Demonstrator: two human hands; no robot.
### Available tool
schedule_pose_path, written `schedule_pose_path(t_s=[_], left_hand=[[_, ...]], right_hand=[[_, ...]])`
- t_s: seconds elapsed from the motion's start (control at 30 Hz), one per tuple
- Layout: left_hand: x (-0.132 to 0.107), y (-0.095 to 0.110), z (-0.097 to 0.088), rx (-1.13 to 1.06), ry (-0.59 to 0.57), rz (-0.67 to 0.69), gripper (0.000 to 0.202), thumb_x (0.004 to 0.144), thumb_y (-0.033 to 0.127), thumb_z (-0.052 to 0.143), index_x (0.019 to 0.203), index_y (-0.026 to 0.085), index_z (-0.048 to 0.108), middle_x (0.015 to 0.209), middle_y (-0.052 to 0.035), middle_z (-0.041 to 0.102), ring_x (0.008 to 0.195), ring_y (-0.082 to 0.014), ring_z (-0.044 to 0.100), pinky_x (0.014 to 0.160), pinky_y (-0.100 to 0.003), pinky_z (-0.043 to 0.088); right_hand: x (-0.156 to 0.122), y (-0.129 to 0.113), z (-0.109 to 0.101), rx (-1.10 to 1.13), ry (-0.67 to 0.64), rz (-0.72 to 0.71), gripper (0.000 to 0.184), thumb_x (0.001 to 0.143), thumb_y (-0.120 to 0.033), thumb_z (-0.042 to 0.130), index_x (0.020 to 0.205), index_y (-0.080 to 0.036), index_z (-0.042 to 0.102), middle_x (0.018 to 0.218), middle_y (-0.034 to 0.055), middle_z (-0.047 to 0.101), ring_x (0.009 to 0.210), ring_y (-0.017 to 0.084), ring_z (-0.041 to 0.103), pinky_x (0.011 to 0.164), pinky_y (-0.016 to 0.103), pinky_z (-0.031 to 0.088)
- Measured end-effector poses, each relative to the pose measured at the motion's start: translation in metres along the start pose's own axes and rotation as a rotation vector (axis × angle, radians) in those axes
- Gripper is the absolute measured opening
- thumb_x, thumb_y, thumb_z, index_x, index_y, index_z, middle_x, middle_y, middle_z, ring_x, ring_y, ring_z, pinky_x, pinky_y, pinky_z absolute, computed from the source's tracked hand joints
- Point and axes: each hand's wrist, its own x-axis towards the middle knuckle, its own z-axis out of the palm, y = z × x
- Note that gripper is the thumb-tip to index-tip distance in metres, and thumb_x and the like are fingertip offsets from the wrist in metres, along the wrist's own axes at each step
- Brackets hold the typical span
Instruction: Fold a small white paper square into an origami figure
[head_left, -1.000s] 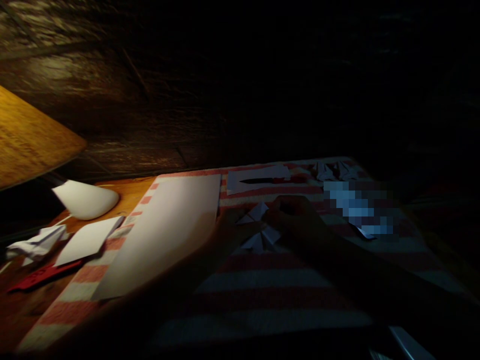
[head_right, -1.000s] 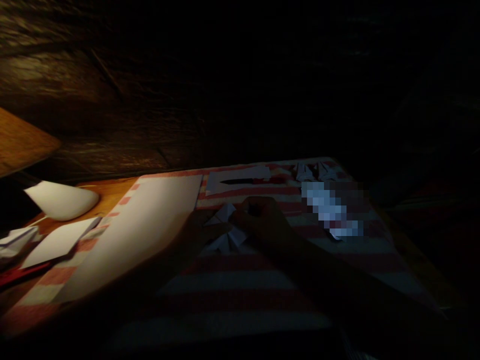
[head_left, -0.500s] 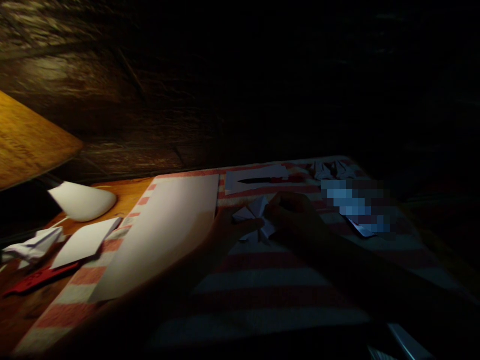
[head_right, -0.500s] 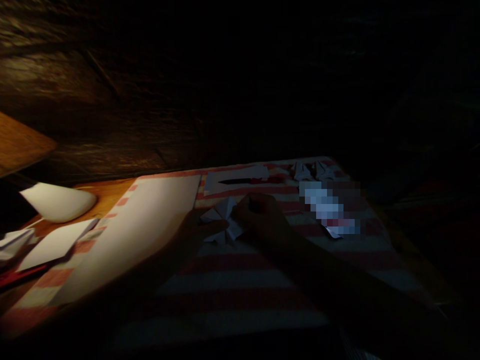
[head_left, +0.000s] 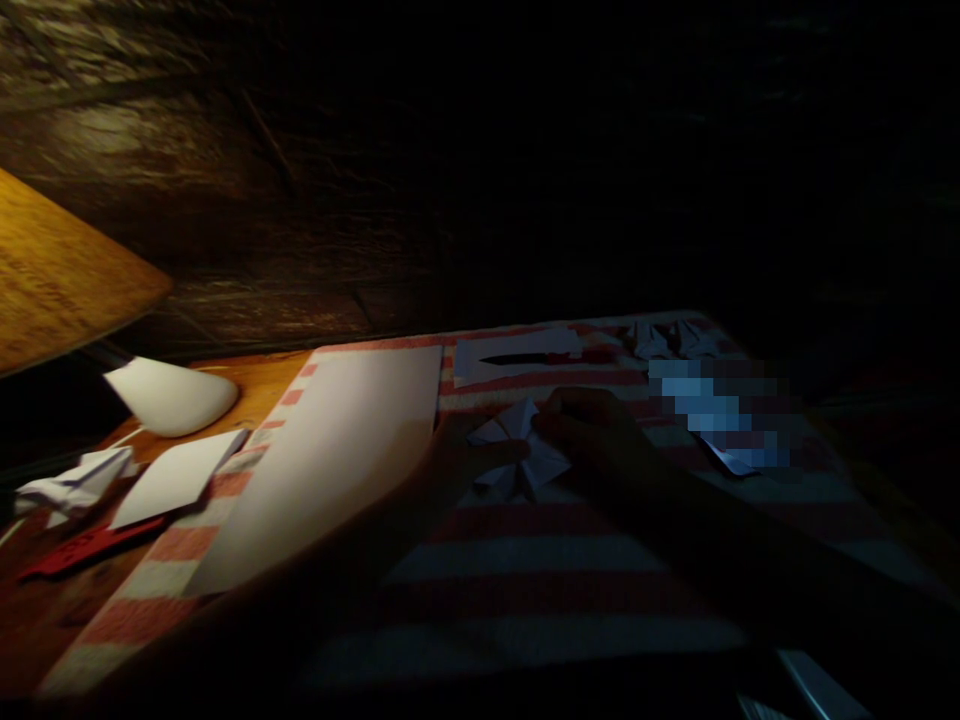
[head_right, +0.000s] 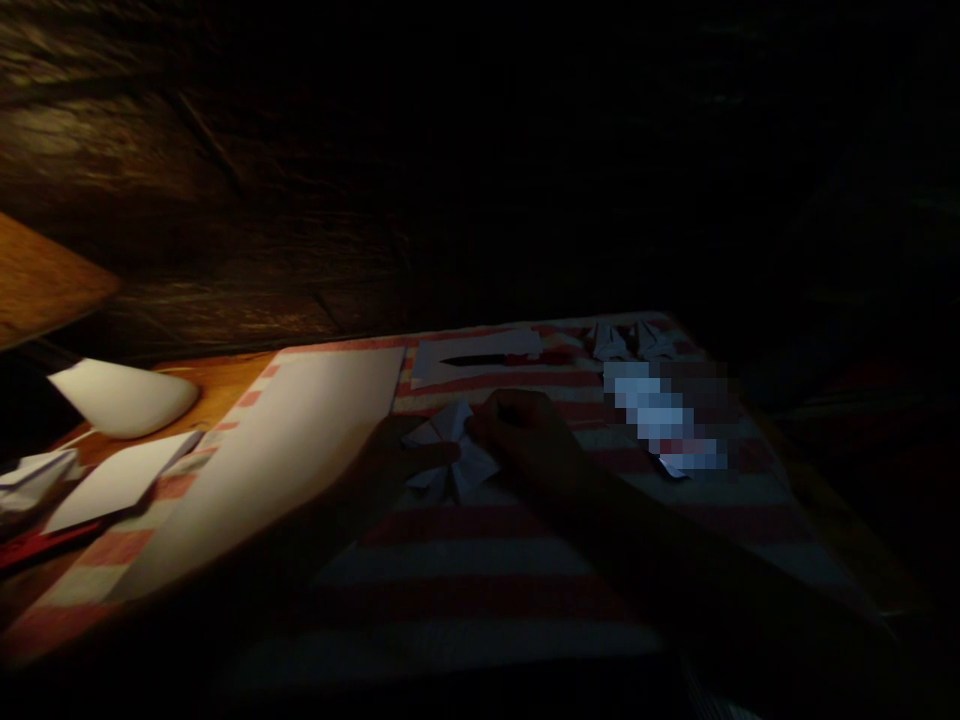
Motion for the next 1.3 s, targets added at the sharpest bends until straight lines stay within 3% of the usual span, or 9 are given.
schedule_pose_path(t_s=[0.23,0.3,0.37,0.47,0.53,0.73,0.9,1.1,1.3], left_hand=[[-0.002,0.009,-0.001,-0.026,-0.074,-0.029,0.038,0.054,0.015,0.089,0.092,0.018,0.082,0.092,-0.0077,0.080,0.089,-0.0242,0.073,0.071,-0.030,0.058],[-0.001,0.007,-0.003,-0.002,-0.102,-0.039,0.030,0.054,0.017,0.089,0.083,0.018,0.081,0.086,-0.0075,0.079,0.087,-0.0250,0.073,0.068,-0.029,0.057],[-0.002,0.004,-0.005,0.031,-0.096,-0.020,0.025,0.053,0.019,0.090,0.076,0.019,0.080,0.080,-0.0053,0.077,0.082,-0.0226,0.071,0.063,-0.027,0.054],[-0.003,0.000,-0.007,0.086,-0.163,-0.045,0.027,0.051,0.019,0.092,0.076,0.020,0.081,0.075,-0.0031,0.075,0.072,-0.0182,0.067,0.058,-0.025,0.050],[-0.004,0.000,-0.008,0.126,-0.198,-0.074,0.028,0.051,0.020,0.092,0.077,0.019,0.081,0.072,-0.0031,0.074,0.067,-0.0172,0.064,0.055,-0.024,0.048],[-0.004,0.003,-0.007,0.213,-0.204,-0.089,0.024,0.050,0.019,0.092,0.069,0.017,0.077,0.061,0.0005,0.066,0.054,-0.0127,0.053,0.046,-0.023,0.036],[-0.006,0.002,-0.006,0.276,-0.095,-0.030,0.032,0.044,0.019,0.096,0.069,0.020,0.075,0.070,-0.0002,0.068,0.067,-0.0162,0.059,0.054,-0.024,0.043],[-0.006,0.005,-0.001,0.268,-0.305,0.058,0.019,0.058,0.026,0.090,0.066,0.018,0.075,0.066,0.0008,0.067,0.063,-0.0142,0.058,0.054,-0.023,0.041],[-0.010,0.003,0.003,0.247,-0.273,0.105,0.018,0.061,0.027,0.085,0.073,0.018,0.074,0.072,-0.0014,0.069,0.068,-0.0158,0.058,0.059,-0.024,0.042]], right_hand=[[0.000,-0.007,0.002,0.130,0.028,-0.002,0.020,0.085,-0.034,0.070,0.074,-0.018,0.065,0.069,-0.0009,0.056,0.059,0.011,0.048,0.052,0.025,0.033],[-0.002,-0.014,0.000,0.106,0.022,-0.053,0.003,0.083,-0.024,0.070,0.083,-0.021,0.071,0.071,-0.0012,0.058,0.061,0.011,0.049,0.054,0.024,0.035],[-0.004,-0.020,-0.004,0.079,-0.020,-0.094,0.017,0.076,-0.012,0.072,0.087,-0.024,0.075,0.076,-0.0012,0.060,0.065,0.012,0.053,0.057,0.025,0.039],[-0.006,-0.022,-0.009,-0.010,-0.134,-0.188,0.021,0.071,-0.005,0.073,0.082,-0.023,0.078,0.107,0.0037,0.065,0.095,0.017,0.061,0.072,0.028,0.047],[-0.006,-0.020,-0.012,-0.071,-0.210,-0.241,0.019,0.074,-0.009,0.075,0.084,-0.024,0.079,0.114,0.0048,0.064,0.103,0.020,0.062,0.079,0.031,0.049],[-0.005,-0.019,-0.016,-0.292,-0.301,-0.312,0.019,0.082,-0.010,0.070,0.089,-0.026,0.079,0.105,0.0042,0.066,0.098,0.020,0.064,0.082,0.033,0.049],[-0.006,-0.021,-0.016,-0.341,-0.375,-0.364,0.011,0.087,-0.024,0.074,0.097,-0.027,0.078,0.113,0.0063,0.065,0.106,0.024,0.063,0.090,0.039,0.050],[-0.003,-0.021,-0.016,-0.416,-0.385,-0.386,0.008,0.090,-0.026,0.070,0.084,-0.023,0.074,0.100,0.0061,0.065,0.097,0.023,0.063,0.087,0.039,0.048],[-0.003,-0.018,-0.015,-0.441,-0.303,-0.312,0.004,0.085,-0.021,0.068,0.083,-0.022,0.071,0.093,0.0039,0.065,0.081,0.019,0.060,0.074,0.033,0.045]])
